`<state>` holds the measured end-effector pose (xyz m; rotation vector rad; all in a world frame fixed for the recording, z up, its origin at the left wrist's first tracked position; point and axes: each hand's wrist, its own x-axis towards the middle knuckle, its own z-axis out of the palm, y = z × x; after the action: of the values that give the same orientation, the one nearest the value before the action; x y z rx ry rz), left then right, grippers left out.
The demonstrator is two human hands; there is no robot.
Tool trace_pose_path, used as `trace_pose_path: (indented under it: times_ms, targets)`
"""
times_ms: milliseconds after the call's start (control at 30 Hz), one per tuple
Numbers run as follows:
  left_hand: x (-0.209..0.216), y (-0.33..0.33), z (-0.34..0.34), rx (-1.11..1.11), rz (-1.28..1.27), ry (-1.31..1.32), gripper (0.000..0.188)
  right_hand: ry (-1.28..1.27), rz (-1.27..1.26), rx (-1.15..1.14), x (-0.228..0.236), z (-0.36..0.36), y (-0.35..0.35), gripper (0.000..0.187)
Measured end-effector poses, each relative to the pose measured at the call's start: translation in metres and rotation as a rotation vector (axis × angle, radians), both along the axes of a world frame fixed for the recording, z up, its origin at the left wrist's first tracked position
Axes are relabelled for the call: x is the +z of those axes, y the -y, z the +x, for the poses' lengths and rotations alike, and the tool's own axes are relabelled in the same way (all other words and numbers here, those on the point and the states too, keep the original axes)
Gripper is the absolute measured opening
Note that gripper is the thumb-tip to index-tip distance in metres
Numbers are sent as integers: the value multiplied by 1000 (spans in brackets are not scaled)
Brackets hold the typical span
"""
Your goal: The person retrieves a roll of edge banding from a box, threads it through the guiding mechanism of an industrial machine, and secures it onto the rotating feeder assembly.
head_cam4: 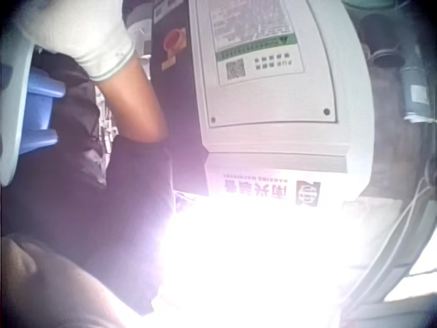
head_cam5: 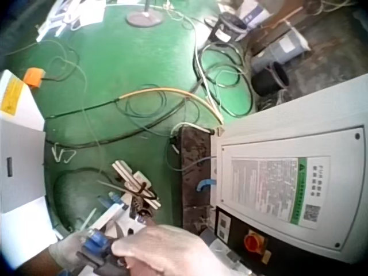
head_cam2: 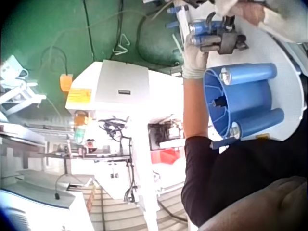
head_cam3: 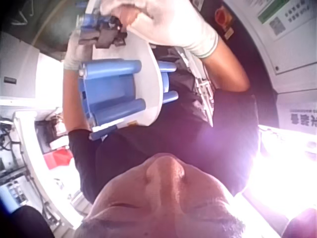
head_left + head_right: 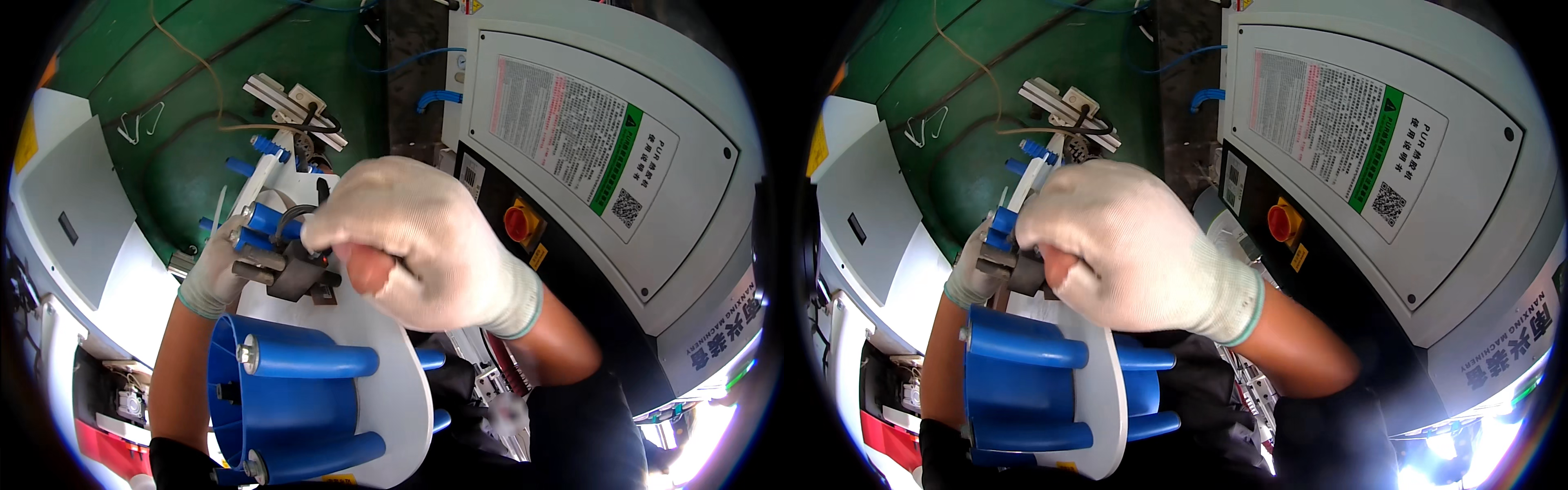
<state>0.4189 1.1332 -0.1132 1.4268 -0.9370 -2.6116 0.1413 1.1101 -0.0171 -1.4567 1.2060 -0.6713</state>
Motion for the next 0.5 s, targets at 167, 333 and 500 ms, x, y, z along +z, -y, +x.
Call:
trace_pose_path:
  times_ms: [167,333,500]
  targets:
    - [-5,-3,-6,26,-83,-183,33,-211,168,513,31,5,17,30]
    - [-2,0,-9,361,571,-255,31,-321,276,694,38,16,29,17]
    - [-12,-3,-7,-93,-454,-284,24,-439,229,729,50,30,35,34]
